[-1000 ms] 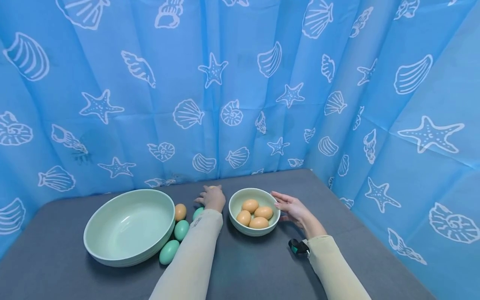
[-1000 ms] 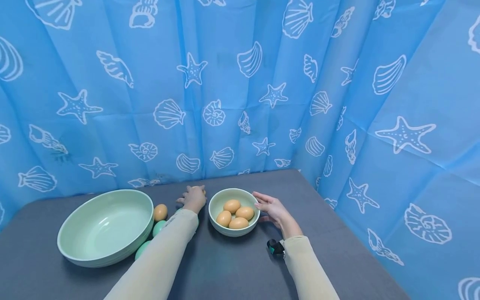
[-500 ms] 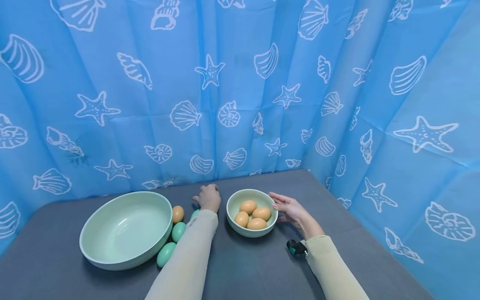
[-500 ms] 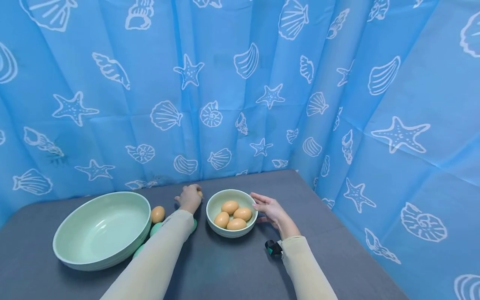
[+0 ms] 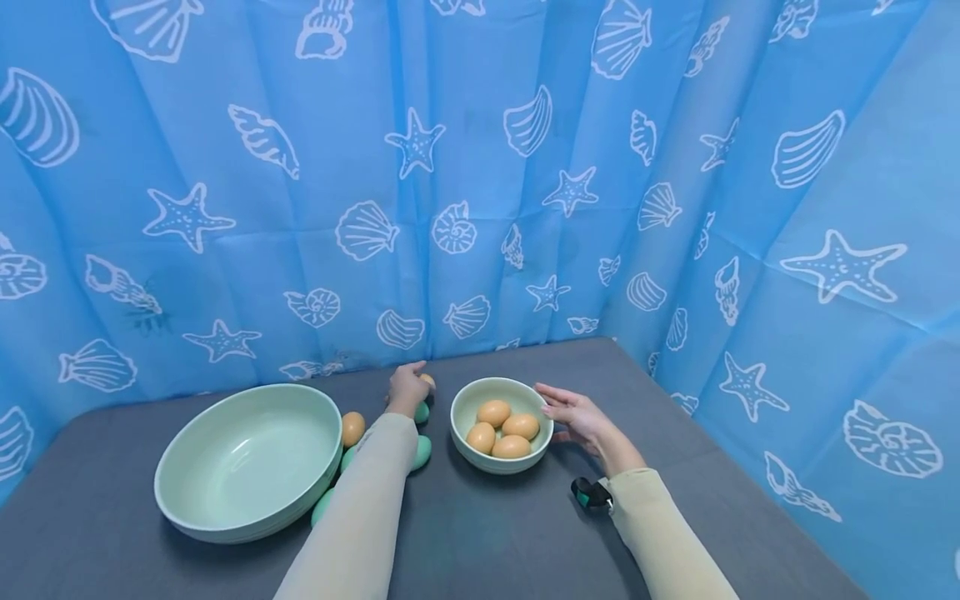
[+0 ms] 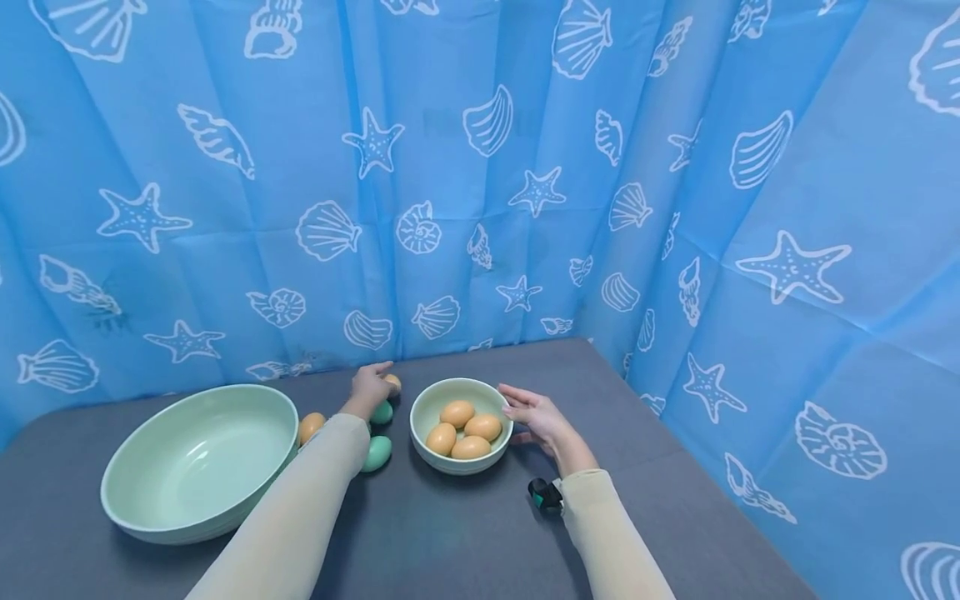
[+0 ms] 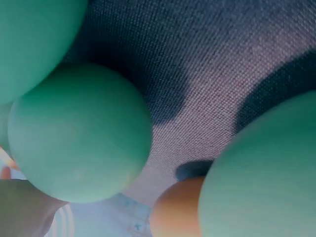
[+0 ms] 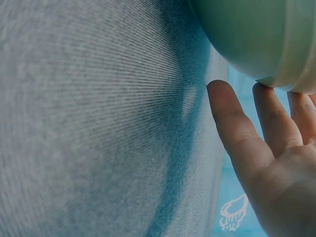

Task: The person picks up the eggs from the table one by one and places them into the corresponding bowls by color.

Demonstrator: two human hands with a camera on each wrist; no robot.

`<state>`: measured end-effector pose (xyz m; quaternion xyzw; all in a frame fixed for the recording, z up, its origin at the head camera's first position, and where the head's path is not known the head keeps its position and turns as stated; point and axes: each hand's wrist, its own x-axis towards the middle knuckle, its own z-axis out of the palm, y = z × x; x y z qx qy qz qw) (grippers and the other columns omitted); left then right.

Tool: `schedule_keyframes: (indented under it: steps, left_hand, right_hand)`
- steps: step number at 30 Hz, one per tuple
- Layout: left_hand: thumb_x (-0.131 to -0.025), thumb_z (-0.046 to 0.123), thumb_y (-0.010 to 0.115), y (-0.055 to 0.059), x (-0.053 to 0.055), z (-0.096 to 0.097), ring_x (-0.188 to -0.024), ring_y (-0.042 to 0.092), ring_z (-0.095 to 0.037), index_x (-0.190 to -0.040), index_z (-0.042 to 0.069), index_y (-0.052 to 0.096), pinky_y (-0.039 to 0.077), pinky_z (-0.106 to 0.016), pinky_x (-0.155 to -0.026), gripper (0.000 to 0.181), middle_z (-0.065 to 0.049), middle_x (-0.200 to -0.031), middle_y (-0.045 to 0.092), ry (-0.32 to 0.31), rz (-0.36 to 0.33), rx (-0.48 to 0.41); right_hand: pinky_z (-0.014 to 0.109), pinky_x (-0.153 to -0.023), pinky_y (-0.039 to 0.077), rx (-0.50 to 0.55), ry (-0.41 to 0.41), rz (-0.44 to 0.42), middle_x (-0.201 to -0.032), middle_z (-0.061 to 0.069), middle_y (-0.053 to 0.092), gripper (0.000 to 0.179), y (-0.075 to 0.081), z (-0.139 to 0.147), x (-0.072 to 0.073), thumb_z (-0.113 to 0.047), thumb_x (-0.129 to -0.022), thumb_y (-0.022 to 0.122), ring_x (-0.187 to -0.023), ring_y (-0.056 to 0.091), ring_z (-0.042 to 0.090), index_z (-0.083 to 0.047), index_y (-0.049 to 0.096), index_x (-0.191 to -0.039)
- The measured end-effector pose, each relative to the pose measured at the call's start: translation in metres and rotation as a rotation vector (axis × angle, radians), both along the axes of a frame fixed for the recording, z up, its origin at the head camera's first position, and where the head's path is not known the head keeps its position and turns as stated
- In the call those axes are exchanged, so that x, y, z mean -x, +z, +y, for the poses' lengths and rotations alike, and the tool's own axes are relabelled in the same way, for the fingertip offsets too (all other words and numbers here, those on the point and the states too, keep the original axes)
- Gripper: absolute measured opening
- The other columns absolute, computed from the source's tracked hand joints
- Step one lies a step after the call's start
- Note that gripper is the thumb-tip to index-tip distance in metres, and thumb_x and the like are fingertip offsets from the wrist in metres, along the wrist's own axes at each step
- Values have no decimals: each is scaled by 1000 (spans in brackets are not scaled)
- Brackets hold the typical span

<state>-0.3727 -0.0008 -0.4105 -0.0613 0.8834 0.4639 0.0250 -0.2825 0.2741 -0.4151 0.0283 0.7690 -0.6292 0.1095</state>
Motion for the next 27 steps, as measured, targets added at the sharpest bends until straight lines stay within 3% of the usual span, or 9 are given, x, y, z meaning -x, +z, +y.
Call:
schedule_keyframes:
  steps: [5,10,15,21,27]
  left_hand:
    - [-91,3,65,3,2,-3,-133,52,-34,-130,5,67,45,-44,-110,40,-16,-137,63,-50,62,-88]
    - [-94,2,63,7,5,-4,-130,55,-33,-129,3,68,50,-44,-105,36,-18,-135,64,-96,89,-178]
    - [-94,0,65,13,4,-3,-129,56,-33,-129,2,67,52,-43,-102,35,-18,-135,63,-95,97,-251]
    - [-94,-1,65,24,-4,-2,-132,55,-32,-129,2,67,51,-42,-104,35,-17,-137,62,-74,114,-290]
    - [-94,0,67,35,-15,1,-129,56,-32,-129,1,67,50,-41,-105,35,-18,-137,62,-92,113,-330]
  right_hand:
    - [55,-99,51,2,-4,-4,-160,21,30,55,0,-2,0,-10,-105,51,-143,36,45,-3,33,-156]
    - [56,-100,50,2,-1,-7,-161,20,29,55,0,-3,1,-11,-105,51,-144,35,45,-3,33,-156]
    - [58,-101,49,5,7,-8,-161,20,28,55,-1,-2,2,-11,-105,51,-145,33,45,-4,32,-156]
    - [58,-101,49,10,15,-10,-161,20,28,56,-1,-2,3,-11,-105,51,-145,34,45,-4,31,-156]
    - [57,-101,50,11,10,-20,-162,19,26,56,1,1,3,-12,-105,51,-146,32,43,-4,30,-157]
